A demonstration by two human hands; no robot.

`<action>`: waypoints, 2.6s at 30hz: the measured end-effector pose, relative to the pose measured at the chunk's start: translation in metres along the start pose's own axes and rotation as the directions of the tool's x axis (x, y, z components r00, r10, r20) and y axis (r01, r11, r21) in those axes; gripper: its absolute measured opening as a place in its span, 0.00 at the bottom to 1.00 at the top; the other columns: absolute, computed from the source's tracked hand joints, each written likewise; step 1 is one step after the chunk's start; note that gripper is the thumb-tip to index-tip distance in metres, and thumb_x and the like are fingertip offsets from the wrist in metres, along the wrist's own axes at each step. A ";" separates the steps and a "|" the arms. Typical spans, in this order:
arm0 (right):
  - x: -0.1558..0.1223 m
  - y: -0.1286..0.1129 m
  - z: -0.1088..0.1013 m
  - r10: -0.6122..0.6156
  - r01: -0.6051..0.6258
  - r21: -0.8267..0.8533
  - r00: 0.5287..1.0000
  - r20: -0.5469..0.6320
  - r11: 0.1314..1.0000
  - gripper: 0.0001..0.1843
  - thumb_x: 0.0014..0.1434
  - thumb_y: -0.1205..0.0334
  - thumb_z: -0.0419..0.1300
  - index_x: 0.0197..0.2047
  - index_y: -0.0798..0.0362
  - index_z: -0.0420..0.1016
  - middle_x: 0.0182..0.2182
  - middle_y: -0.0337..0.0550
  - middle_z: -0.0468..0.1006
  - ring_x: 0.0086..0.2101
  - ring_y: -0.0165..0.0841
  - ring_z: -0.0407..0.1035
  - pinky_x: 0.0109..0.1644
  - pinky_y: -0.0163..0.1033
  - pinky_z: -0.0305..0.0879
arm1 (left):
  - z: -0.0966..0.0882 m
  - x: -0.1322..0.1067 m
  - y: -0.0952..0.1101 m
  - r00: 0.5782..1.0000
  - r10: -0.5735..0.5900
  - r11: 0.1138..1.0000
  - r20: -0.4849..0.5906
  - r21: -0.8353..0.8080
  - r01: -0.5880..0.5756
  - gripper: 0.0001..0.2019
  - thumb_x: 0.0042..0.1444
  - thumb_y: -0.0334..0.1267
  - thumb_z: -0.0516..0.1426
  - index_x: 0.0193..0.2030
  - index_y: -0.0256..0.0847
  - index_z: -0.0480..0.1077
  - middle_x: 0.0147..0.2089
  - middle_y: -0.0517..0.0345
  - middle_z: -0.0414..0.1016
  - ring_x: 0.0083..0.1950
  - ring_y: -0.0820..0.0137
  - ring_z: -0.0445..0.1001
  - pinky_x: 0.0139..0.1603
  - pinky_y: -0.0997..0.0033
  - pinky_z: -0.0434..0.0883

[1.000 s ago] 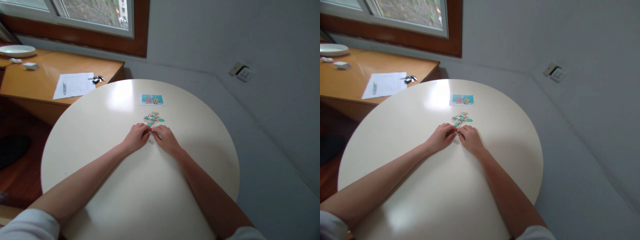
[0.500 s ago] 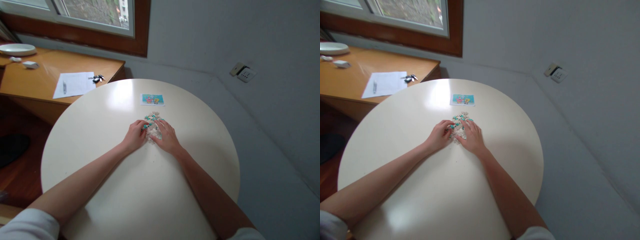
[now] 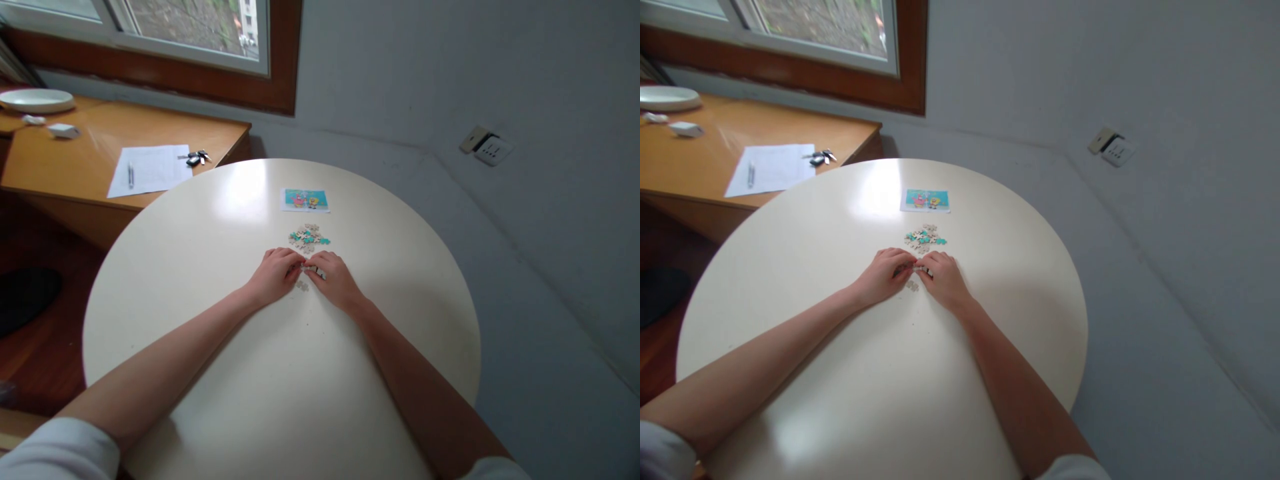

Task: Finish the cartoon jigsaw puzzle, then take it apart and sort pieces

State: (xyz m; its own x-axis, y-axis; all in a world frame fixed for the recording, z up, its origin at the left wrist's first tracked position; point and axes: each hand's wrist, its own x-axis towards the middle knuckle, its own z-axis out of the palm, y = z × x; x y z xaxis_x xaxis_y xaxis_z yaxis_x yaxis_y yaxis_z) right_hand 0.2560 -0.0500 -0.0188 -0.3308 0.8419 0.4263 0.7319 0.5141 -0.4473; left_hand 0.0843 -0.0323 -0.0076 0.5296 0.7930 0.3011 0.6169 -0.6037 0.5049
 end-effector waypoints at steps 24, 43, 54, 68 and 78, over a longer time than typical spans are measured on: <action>0.000 0.000 0.002 0.019 -0.015 0.057 0.998 -0.064 0.998 0.07 0.56 0.65 0.58 0.39 0.51 0.73 0.38 0.46 0.75 0.42 0.37 0.67 0.47 0.44 0.63 | -0.001 -0.002 0.001 0.989 0.016 0.974 -0.148 -0.221 -0.049 0.09 0.51 0.27 0.52 0.37 0.39 0.71 0.37 0.55 0.74 0.36 0.72 0.72 0.37 0.74 0.69; 0.001 -0.001 -0.003 0.107 -0.104 0.036 0.985 -0.133 0.994 0.11 0.61 0.66 0.49 0.40 0.52 0.72 0.39 0.47 0.76 0.42 0.37 0.67 0.48 0.43 0.61 | -0.003 -0.002 0.002 0.965 -0.140 0.952 -0.220 -0.296 0.070 0.10 0.55 0.31 0.49 0.35 0.38 0.72 0.38 0.52 0.72 0.38 0.71 0.71 0.35 0.73 0.70; -0.002 -0.009 -0.011 0.122 -0.108 -0.215 0.991 0.053 0.971 0.12 0.53 0.55 0.62 0.40 0.51 0.70 0.36 0.46 0.74 0.37 0.38 0.66 0.41 0.42 0.62 | -0.005 -0.001 0.004 0.951 -0.155 0.953 -0.266 -0.293 0.074 0.08 0.55 0.34 0.51 0.36 0.37 0.70 0.36 0.54 0.71 0.36 0.71 0.70 0.32 0.73 0.68; 0.000 -0.008 -0.007 0.055 -0.055 0.011 0.998 0.038 0.998 0.02 0.55 0.66 0.56 0.34 0.51 0.69 0.33 0.43 0.73 0.35 0.34 0.67 0.41 0.38 0.62 | 0.003 0.000 -0.002 0.997 -0.073 0.997 -0.007 -0.008 0.073 0.07 0.53 0.38 0.55 0.36 0.42 0.73 0.38 0.55 0.75 0.43 0.65 0.70 0.50 0.59 0.59; 0.001 -0.006 -0.004 0.102 -0.103 -0.035 0.995 -0.018 0.994 0.05 0.57 0.65 0.54 0.33 0.51 0.70 0.32 0.42 0.76 0.35 0.35 0.67 0.40 0.40 0.57 | 0.000 0.001 0.000 0.995 -0.094 0.995 -0.011 -0.038 0.094 0.09 0.56 0.36 0.51 0.35 0.41 0.72 0.36 0.56 0.77 0.41 0.66 0.72 0.48 0.60 0.58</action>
State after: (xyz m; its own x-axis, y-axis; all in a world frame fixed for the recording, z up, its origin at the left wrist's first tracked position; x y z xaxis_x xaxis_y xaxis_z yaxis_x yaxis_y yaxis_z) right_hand 0.2538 -0.0533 -0.0124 -0.2436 0.8870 0.3922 0.7822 0.4188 -0.4613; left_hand 0.0845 -0.0317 -0.0072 0.4626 0.8473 0.2610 0.6415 -0.5231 0.5612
